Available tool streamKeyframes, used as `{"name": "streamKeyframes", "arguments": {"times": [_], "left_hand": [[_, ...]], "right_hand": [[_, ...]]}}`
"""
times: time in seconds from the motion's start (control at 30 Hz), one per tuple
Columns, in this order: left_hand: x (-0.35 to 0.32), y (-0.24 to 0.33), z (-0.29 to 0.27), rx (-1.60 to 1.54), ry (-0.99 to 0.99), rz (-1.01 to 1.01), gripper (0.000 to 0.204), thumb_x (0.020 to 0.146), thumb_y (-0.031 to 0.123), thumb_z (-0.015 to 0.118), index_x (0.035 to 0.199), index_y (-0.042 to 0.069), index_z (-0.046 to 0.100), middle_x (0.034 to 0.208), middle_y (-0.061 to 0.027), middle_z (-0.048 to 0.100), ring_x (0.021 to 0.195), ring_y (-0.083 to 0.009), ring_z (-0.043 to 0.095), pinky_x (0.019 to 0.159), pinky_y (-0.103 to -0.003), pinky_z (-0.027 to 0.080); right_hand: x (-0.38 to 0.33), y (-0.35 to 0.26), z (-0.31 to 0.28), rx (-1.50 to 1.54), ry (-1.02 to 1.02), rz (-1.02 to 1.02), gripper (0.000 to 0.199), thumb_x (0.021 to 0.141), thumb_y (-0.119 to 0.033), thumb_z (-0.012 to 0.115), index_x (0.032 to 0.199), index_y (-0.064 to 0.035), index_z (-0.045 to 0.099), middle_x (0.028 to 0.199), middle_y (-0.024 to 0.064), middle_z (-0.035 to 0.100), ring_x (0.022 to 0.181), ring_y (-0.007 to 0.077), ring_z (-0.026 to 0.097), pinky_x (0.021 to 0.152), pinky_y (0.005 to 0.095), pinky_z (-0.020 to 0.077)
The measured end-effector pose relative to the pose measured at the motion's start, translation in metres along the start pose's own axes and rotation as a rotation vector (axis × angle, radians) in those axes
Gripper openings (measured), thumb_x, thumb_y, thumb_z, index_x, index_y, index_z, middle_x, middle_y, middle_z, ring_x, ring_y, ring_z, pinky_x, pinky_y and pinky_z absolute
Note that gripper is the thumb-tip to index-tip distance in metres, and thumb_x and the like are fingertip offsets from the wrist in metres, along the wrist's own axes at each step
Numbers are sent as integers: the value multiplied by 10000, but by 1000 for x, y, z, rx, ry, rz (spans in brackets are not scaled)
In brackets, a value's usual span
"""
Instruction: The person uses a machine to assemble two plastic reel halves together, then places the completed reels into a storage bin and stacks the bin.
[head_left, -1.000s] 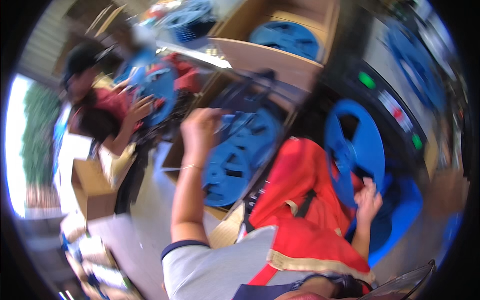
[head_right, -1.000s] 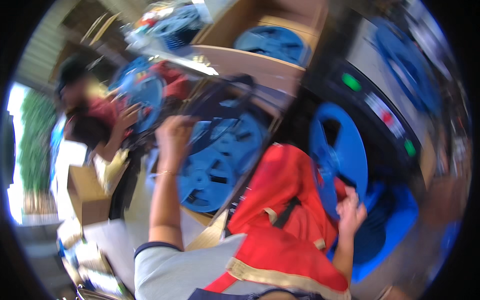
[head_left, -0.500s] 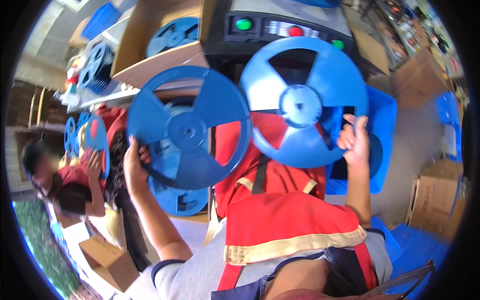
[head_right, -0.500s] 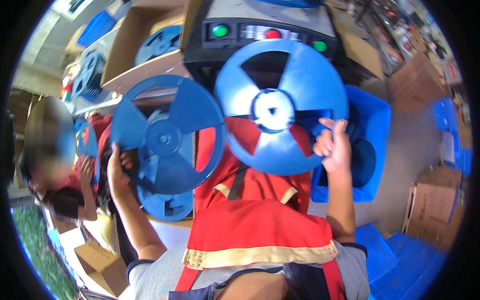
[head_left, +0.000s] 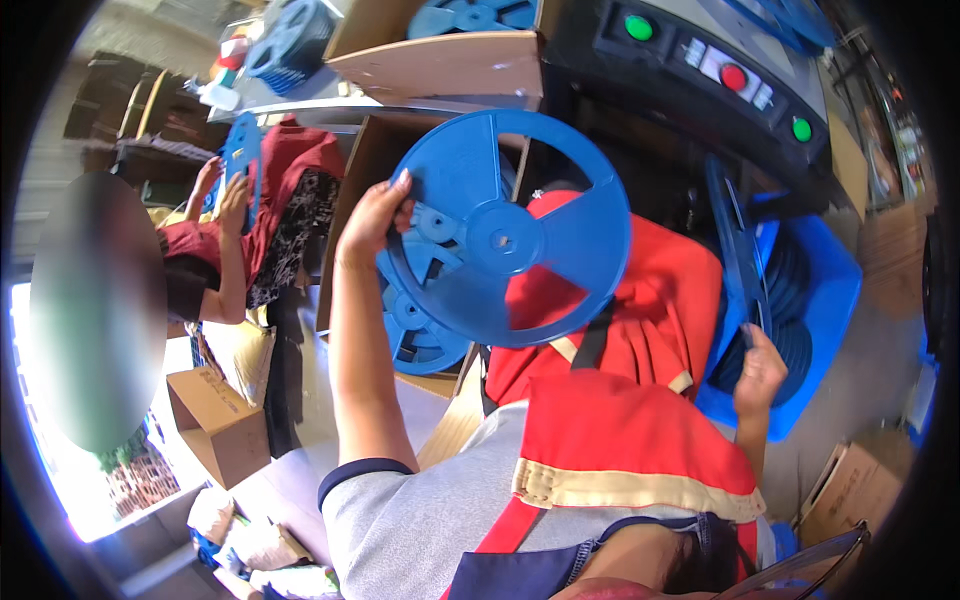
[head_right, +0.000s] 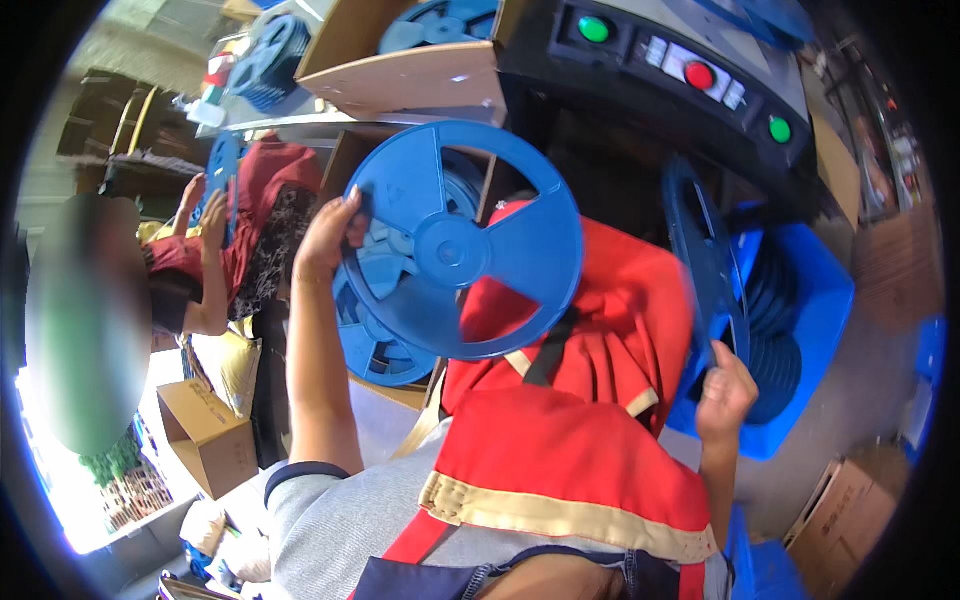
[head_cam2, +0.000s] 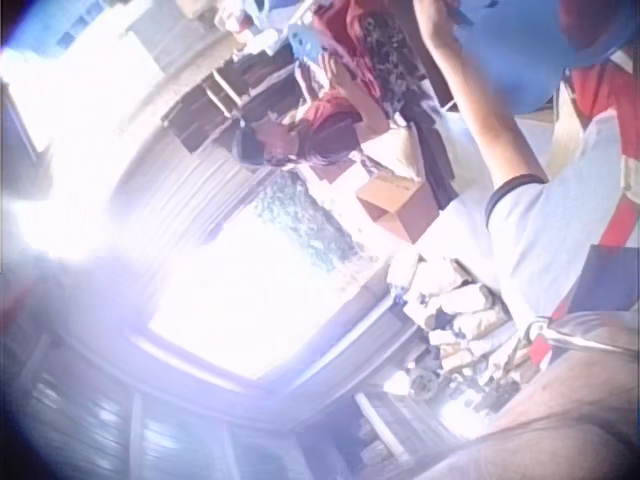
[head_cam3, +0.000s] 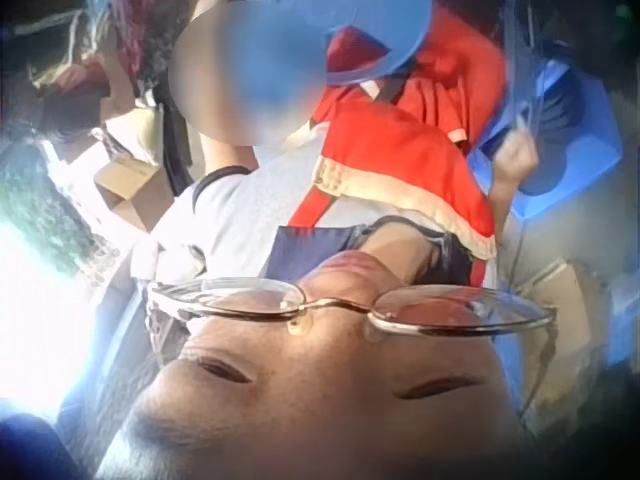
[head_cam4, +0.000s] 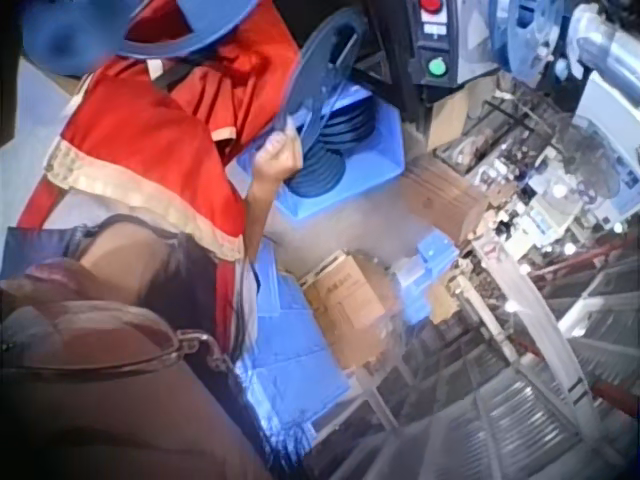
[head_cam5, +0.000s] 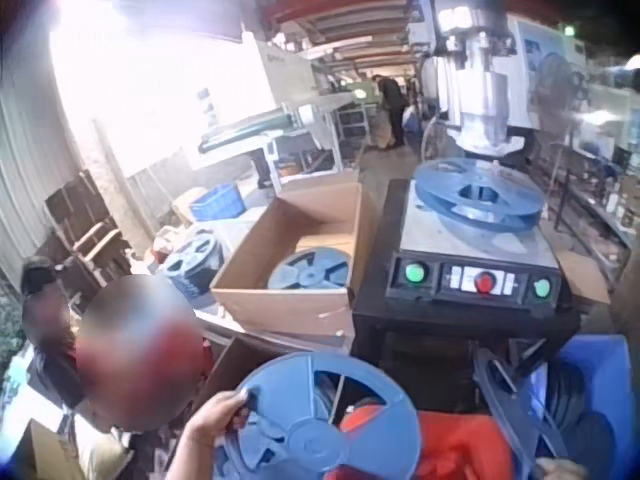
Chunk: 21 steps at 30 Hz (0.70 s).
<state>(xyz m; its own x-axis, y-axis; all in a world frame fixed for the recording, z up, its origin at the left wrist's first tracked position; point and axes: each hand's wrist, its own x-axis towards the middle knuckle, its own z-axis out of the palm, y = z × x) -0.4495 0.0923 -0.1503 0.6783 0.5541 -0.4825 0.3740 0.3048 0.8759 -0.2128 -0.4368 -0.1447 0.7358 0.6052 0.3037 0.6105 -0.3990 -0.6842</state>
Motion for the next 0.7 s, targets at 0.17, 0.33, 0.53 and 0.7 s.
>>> {"name": "streamKeyframes", "arguments": {"times": [0.17,0.33,0.53,0.7], "left_hand": [[87,17,-14,752,-33,-49,566,884,525,600,607,34,547,501,-21,478,414,-108,453,389,-261,364],[120,1,96,1306,41,548,477,823,471,664,999,28,670,784,-143,670,656,-267,653,670,-360,516],[70,-80,197,1675,199,460,951,780,761,460,1335,-10,469,1419,-210,413,1311,-373,390,1029,-537,324],[34,-98,214,1690,160,284,1175,615,604,779,1428,-63,254,1495,-237,270,1376,-361,296,1006,-618,301]], "right_hand": [[-1,23,25,-364,-617,-341,316,800,-365,649,967,-104,709,661,80,544,727,262,521,838,395,411],[-12,60,24,-388,-600,-290,233,805,-376,642,777,-161,727,618,38,519,710,218,499,891,379,375],[-22,91,20,-516,-587,-349,344,794,-392,661,595,-111,671,563,36,511,678,207,504,919,379,381],[-14,134,-12,-606,-667,-408,378,814,-443,616,639,-117,694,650,43,572,777,204,549,1020,429,338]]}}
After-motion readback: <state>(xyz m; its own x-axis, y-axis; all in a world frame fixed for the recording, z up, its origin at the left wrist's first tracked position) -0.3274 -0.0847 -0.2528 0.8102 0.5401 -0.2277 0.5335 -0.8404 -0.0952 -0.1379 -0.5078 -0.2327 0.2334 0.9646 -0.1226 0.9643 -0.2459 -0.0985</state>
